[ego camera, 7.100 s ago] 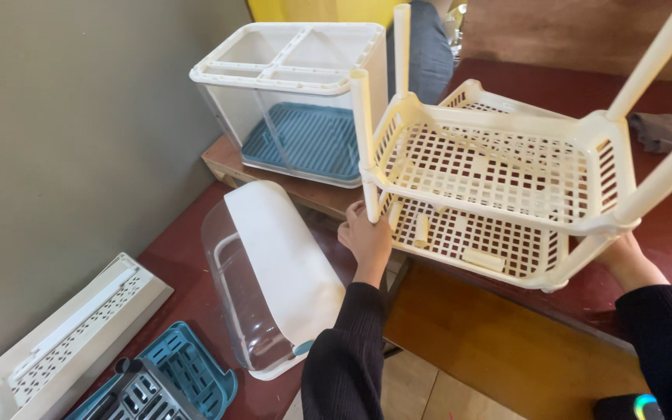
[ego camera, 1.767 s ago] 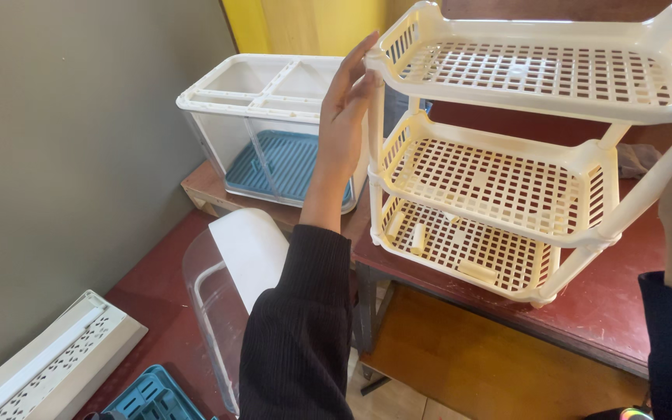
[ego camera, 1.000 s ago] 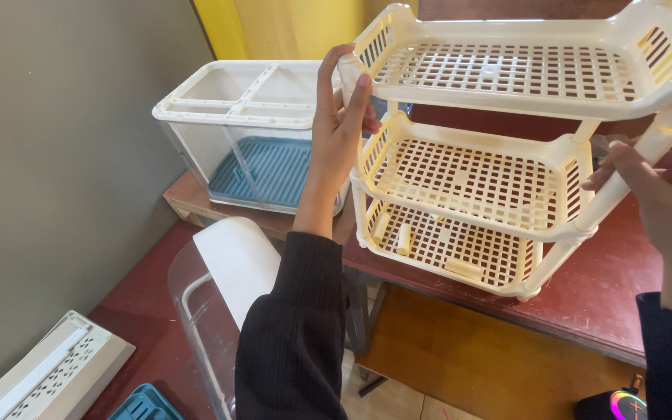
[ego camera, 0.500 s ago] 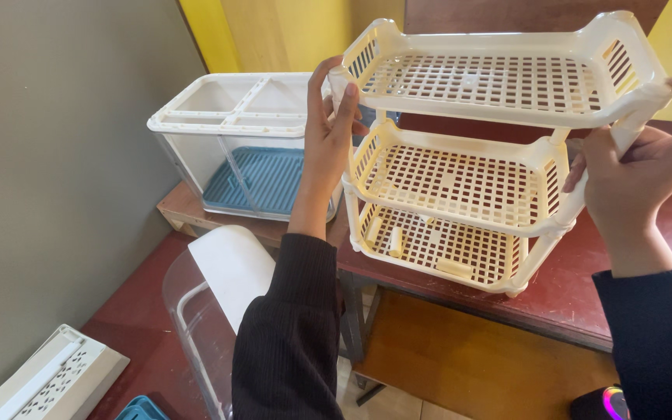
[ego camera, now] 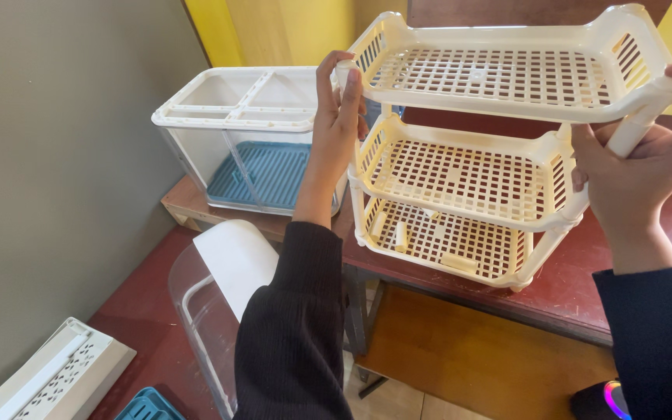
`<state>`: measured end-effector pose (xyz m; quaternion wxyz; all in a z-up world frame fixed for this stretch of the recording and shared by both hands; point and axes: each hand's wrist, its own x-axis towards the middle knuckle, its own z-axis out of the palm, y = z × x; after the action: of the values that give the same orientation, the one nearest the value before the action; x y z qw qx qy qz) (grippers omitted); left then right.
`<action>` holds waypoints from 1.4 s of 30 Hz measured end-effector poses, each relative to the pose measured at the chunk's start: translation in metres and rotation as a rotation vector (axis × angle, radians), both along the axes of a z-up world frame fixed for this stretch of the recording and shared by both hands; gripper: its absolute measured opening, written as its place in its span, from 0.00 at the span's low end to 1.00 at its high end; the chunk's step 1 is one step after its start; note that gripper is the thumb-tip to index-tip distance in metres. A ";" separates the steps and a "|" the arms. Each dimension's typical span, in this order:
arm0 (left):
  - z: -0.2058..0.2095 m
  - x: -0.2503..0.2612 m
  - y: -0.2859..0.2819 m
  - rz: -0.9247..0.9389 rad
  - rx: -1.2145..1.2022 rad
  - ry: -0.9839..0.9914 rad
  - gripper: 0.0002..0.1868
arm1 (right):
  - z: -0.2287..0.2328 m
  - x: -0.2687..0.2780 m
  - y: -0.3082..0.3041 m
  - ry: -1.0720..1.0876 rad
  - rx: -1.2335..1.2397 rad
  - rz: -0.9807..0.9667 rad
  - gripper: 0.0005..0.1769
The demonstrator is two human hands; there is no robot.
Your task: The person wipes a white plastic basket with a cloth, then assembles a three-tier storage rack by inserting vertical poles into the basket frames. The person then wipes a blue plastic tray with the cloth.
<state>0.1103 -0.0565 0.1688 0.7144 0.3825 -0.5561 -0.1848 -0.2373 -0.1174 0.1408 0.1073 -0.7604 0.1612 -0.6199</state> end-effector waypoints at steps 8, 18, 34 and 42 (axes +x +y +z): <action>-0.008 0.003 -0.010 0.051 -0.004 -0.009 0.30 | -0.025 -0.023 -0.027 -0.017 0.077 0.089 0.39; 0.019 0.009 0.002 0.918 0.386 -0.578 0.33 | -0.087 -0.044 -0.114 -0.062 0.517 0.204 0.27; -0.137 -0.154 0.012 0.442 -0.010 -0.671 0.35 | -0.063 -0.036 -0.044 0.061 0.547 -0.130 0.15; -0.128 -0.081 -0.010 -0.008 0.086 -0.194 0.28 | -0.022 -0.034 -0.023 0.254 0.371 -0.028 0.41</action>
<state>0.0295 -0.0670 0.0409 0.6392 0.4267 -0.6158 -0.1733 -0.2715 -0.1409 0.1183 0.2157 -0.7973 0.2951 -0.4803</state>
